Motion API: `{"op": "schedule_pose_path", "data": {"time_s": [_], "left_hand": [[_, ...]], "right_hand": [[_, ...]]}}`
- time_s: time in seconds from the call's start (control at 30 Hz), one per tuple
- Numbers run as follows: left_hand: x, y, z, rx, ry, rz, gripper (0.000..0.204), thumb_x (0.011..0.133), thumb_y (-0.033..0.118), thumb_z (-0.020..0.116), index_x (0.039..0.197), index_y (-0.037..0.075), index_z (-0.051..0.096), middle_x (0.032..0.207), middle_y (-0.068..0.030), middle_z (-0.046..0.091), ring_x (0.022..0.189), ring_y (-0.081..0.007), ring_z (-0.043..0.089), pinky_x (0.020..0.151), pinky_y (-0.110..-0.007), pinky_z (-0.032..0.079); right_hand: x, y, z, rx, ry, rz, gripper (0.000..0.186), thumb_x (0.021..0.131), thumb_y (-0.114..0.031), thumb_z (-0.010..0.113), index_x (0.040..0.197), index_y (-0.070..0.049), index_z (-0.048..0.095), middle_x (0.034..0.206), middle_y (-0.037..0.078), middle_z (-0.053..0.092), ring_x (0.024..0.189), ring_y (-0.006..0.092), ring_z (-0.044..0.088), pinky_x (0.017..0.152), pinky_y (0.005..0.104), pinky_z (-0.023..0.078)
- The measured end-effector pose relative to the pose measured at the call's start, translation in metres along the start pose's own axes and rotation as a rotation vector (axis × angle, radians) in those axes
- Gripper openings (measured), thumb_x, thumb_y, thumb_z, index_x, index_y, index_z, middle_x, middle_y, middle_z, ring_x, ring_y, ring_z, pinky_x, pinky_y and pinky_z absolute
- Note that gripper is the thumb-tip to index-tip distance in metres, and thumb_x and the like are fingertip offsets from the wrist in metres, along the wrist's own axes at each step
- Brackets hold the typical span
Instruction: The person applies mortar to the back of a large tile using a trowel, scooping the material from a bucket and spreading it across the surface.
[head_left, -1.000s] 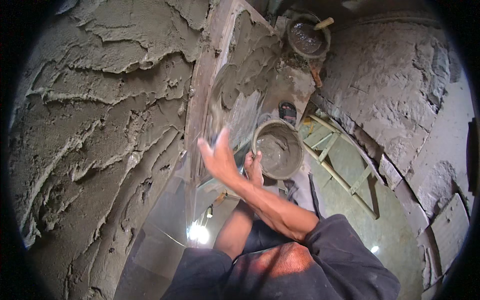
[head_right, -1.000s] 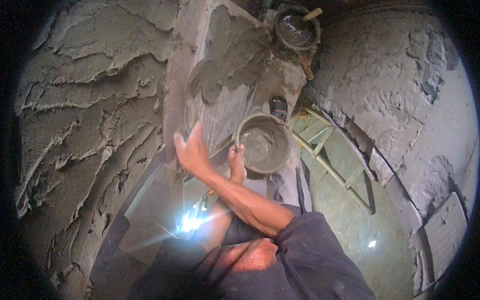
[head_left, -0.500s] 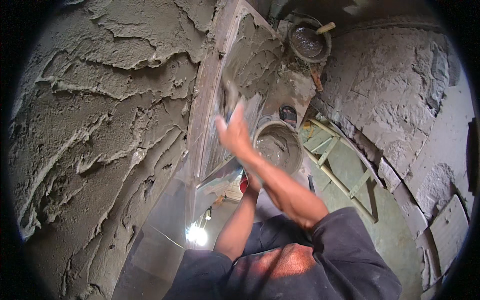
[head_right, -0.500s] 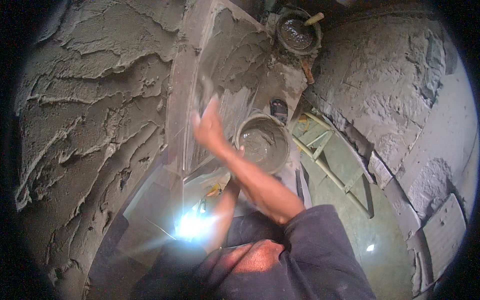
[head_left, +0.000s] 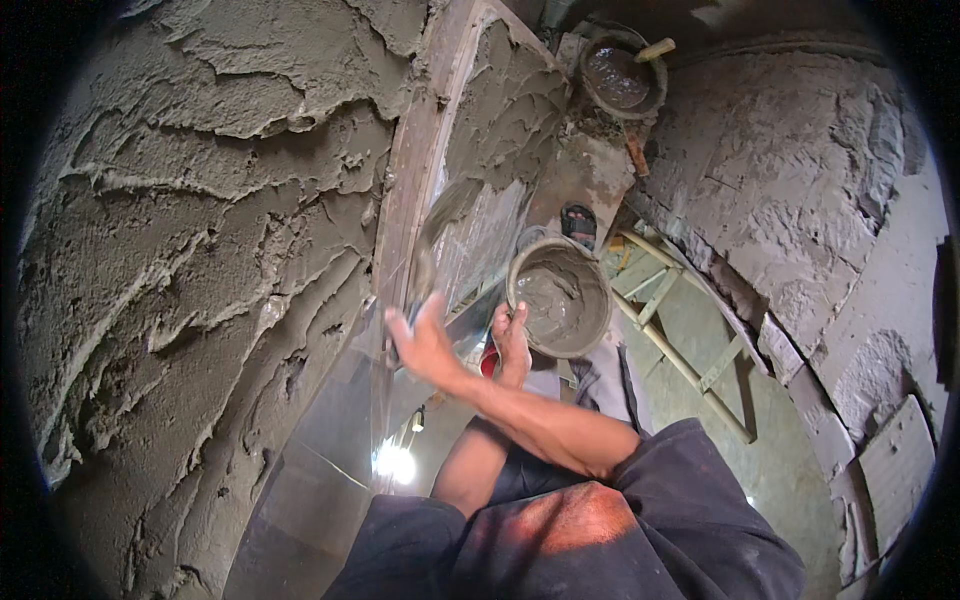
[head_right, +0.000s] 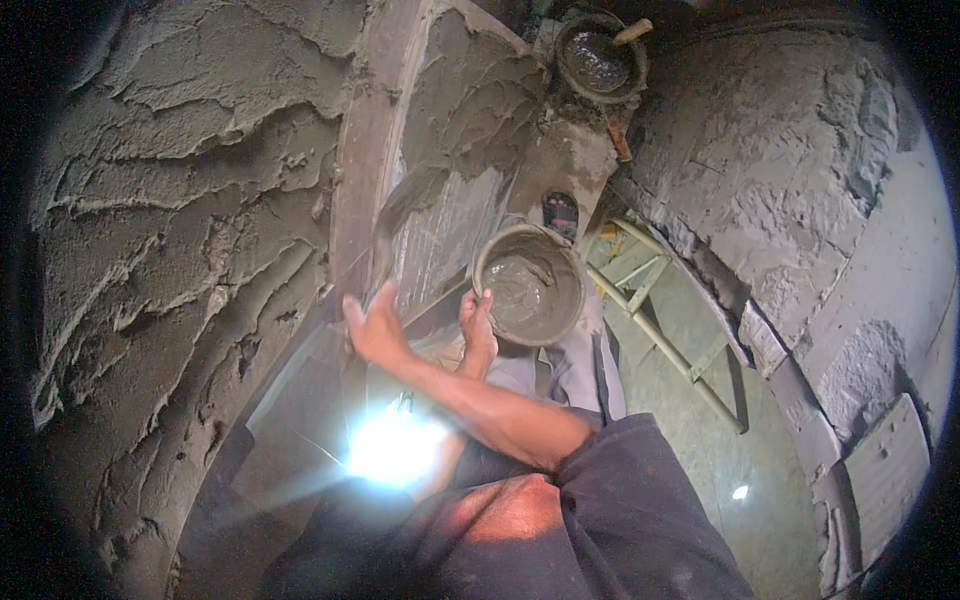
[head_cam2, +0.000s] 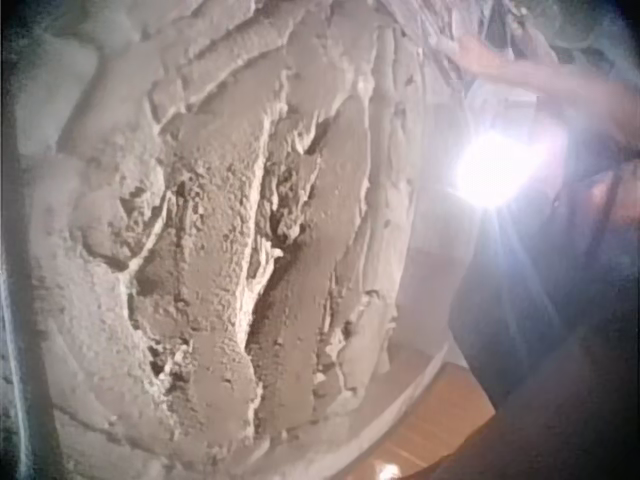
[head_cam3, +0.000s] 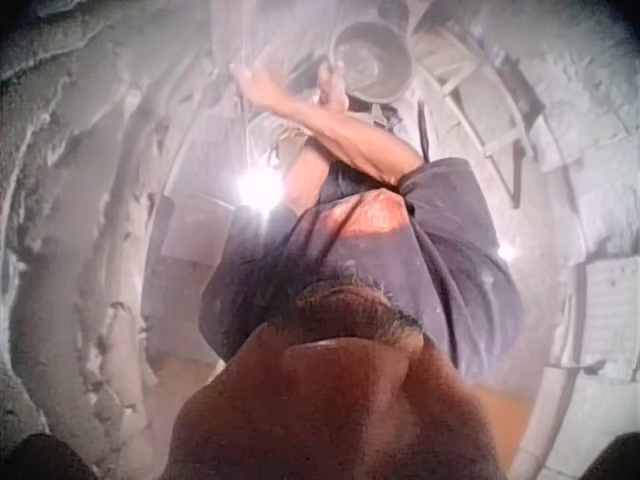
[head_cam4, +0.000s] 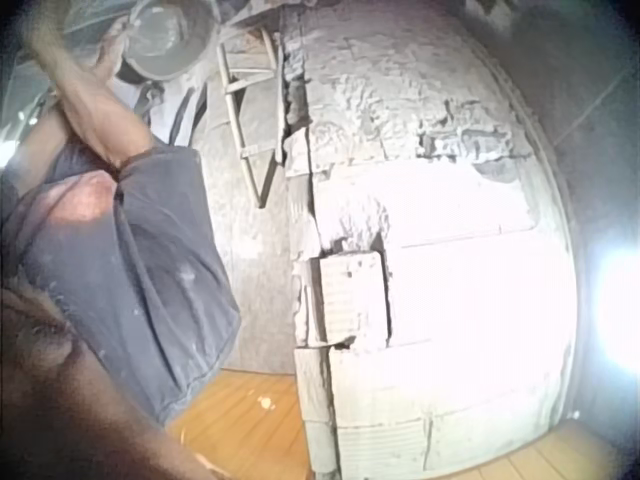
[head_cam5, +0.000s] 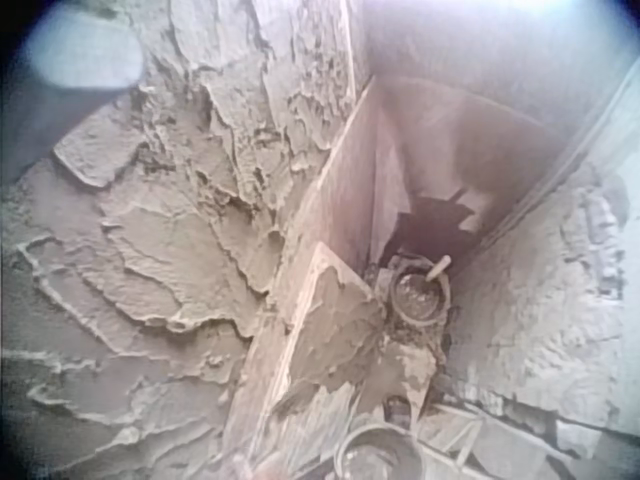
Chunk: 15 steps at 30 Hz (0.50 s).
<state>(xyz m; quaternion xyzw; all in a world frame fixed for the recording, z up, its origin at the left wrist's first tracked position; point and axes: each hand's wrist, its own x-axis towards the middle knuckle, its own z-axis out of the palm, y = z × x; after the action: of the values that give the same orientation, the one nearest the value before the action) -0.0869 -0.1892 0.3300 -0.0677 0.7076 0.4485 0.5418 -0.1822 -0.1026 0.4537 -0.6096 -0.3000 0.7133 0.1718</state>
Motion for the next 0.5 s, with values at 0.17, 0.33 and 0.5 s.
{"op": "schedule_pose_path", "data": {"time_s": [0.17, 0.33, 0.5], "left_hand": [[-0.001, -0.004, -0.013, 0.025, -0.005, 0.024, 0.028, 0.089, 0.015, 0.064, 0.113, 0.002, 0.056, 0.105, -0.0037, 0.06, 0.097, -0.0125, 0.053, 0.091, -0.028, 0.04], [0.008, 0.01, -0.003, 0.035, -0.044, 0.088, 0.033, 0.088, 0.023, 0.066, 0.112, 0.003, 0.056, 0.101, -0.0013, 0.058, 0.093, -0.0119, 0.052, 0.087, -0.028, 0.04], [0.016, 0.041, 0.023, 0.095, -0.177, 0.115, 0.032, 0.09, 0.015, 0.063, 0.118, 0.0, 0.056, 0.106, -0.0016, 0.06, 0.095, -0.0097, 0.052, 0.089, -0.025, 0.04]], "right_hand": [[-0.08, -0.024, -0.086, 0.112, -0.062, -0.096, 0.077, 0.088, -0.025, 0.06, 0.139, 0.006, 0.011, 0.087, 0.013, 0.056, 0.068, 0.0174, 0.059, 0.06, 0.0302, 0.051], [-0.076, -0.001, -0.243, -0.288, -0.049, 0.138, 0.06, 0.082, -0.021, 0.062, 0.129, 0.002, 0.032, 0.092, 0.021, 0.06, 0.077, 0.0302, 0.061, 0.067, 0.0377, 0.049], [-0.071, 0.027, -0.363, -0.884, -0.017, -0.076, 0.035, 0.082, -0.021, 0.059, 0.105, -0.001, 0.042, 0.087, 0.026, 0.056, 0.082, 0.0466, 0.056, 0.068, 0.0484, 0.044]]}}
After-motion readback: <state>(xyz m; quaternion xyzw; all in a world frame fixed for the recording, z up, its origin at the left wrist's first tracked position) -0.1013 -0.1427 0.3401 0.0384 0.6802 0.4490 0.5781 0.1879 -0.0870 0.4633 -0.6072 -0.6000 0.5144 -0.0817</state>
